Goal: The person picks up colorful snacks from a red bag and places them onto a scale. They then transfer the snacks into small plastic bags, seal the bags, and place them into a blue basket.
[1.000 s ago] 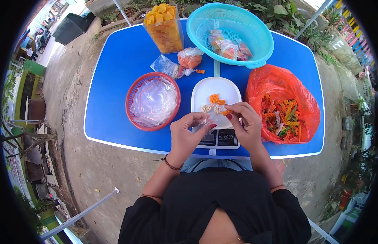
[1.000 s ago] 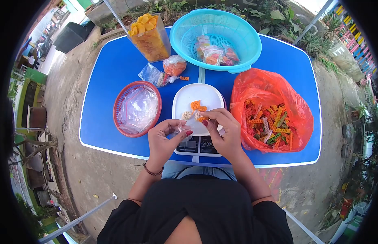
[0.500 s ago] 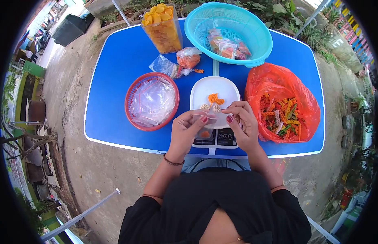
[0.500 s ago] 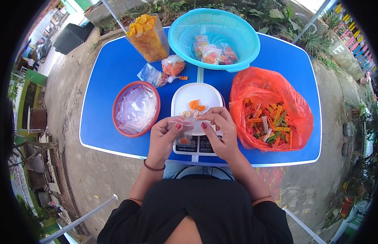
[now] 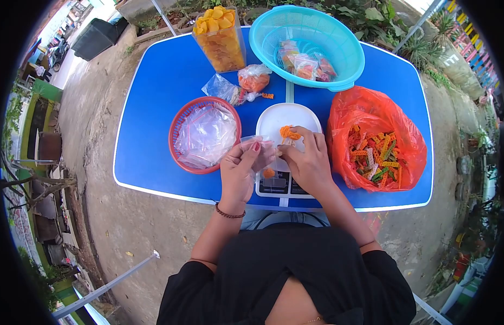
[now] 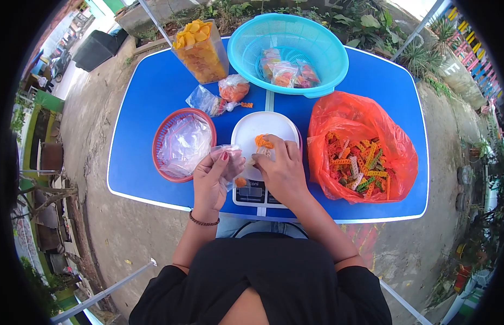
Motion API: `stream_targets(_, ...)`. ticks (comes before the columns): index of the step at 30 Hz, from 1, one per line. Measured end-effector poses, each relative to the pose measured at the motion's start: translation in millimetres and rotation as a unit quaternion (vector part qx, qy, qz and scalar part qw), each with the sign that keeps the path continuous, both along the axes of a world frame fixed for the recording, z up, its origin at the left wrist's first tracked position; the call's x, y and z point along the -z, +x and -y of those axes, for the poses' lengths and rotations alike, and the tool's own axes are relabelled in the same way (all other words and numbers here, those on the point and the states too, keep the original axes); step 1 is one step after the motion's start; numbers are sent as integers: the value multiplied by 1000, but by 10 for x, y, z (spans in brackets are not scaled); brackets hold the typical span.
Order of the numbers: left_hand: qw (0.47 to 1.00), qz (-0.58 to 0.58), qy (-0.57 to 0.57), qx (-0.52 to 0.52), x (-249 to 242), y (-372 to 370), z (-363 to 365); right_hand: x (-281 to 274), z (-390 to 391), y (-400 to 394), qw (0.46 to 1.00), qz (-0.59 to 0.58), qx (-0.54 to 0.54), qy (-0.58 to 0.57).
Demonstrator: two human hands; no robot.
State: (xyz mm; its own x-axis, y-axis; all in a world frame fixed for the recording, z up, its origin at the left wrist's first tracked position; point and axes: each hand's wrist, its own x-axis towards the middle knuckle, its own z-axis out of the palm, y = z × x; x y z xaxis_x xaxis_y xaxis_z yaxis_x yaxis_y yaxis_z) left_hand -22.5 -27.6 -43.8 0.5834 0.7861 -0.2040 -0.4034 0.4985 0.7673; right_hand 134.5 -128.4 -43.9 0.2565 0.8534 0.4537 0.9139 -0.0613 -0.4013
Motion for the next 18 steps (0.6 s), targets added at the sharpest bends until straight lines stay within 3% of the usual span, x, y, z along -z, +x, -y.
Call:
stream_targets(1,999,-37,36,7,-12,-7,2,6,15,24,1000,-3,-3,16)
stream_targets(4,978,-140,151,19,-64,-26,40,30,43,128,976,-186,-53,101)
stream_targets(8,927,-193,322,6,-46,9,115,-89,125,82,888,-443,-33,122)
stream_targets(11,886,-222,407,10,-45,13,123,-163,178,62,887,-439,-48,133)
stream_targets(12,872,-238,428,15,-52,13,126,-188,175,74,912,-385,-60,127)
stream_targets(14,878,-227,421,21,-17,12,134,-223,149,116,951,-274,-82,117)
stream_targets(18,910,-205,356,56,11,-1,132,-196,149,132,946,-292,-90,109)
